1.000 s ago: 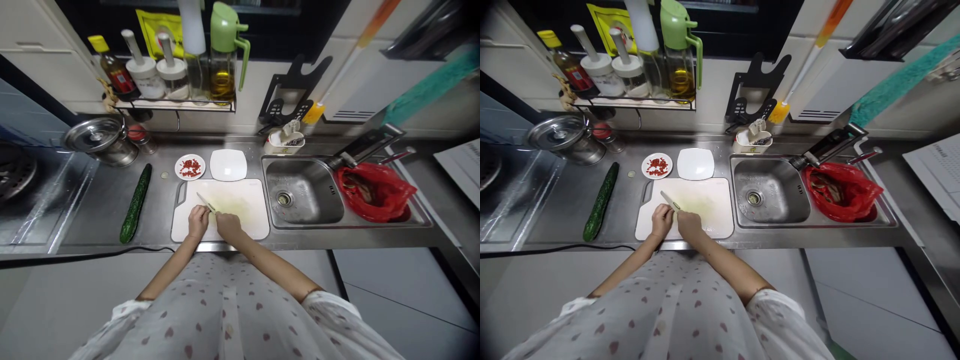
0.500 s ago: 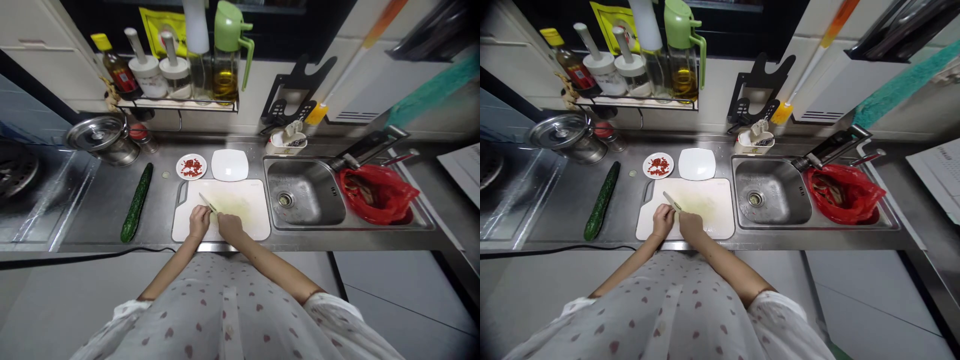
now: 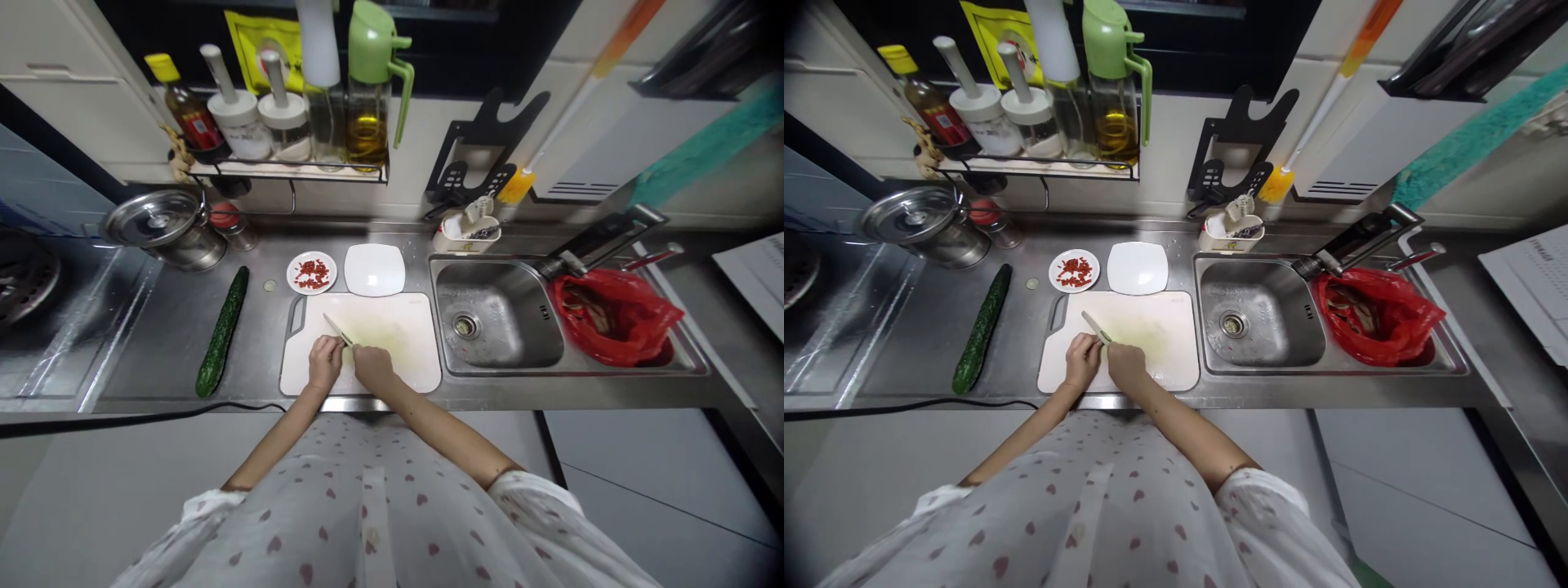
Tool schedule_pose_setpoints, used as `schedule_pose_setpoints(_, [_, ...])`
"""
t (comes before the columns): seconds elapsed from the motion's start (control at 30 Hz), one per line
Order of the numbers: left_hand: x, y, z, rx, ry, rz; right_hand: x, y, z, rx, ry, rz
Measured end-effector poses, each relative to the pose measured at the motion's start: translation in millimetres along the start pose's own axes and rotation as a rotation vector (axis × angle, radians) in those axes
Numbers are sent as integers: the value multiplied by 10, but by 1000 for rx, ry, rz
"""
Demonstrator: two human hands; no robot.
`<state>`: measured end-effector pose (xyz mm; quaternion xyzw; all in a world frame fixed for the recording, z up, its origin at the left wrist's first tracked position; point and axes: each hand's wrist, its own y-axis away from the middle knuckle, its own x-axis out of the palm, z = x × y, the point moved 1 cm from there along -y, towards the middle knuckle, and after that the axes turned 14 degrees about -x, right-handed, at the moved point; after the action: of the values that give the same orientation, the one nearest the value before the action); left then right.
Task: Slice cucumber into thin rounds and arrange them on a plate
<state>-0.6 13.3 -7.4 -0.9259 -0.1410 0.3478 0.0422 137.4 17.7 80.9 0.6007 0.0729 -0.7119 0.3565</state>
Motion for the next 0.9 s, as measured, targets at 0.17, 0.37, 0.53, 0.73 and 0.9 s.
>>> schedule_pose_setpoints(0.17, [-16, -6, -25, -6, 19, 9, -34, -14, -12, 7, 2, 42])
schedule_pose_setpoints(0.37, [-15, -8, -16, -15, 12, 6, -41, -22, -33, 0, 7, 66])
schedule_pose_setpoints(0.53, [-15, -4, -15, -23, 12, 18, -24, -34, -74, -6, 7, 49])
schedule_pose_setpoints(0.73, [-21, -6, -26, -16, 12, 16, -44, -80, -76, -19, 1, 45])
schedule_pose_setpoints(0.9, [-34, -11, -36, -7, 20, 11, -23, -106, -72, -12, 15, 64])
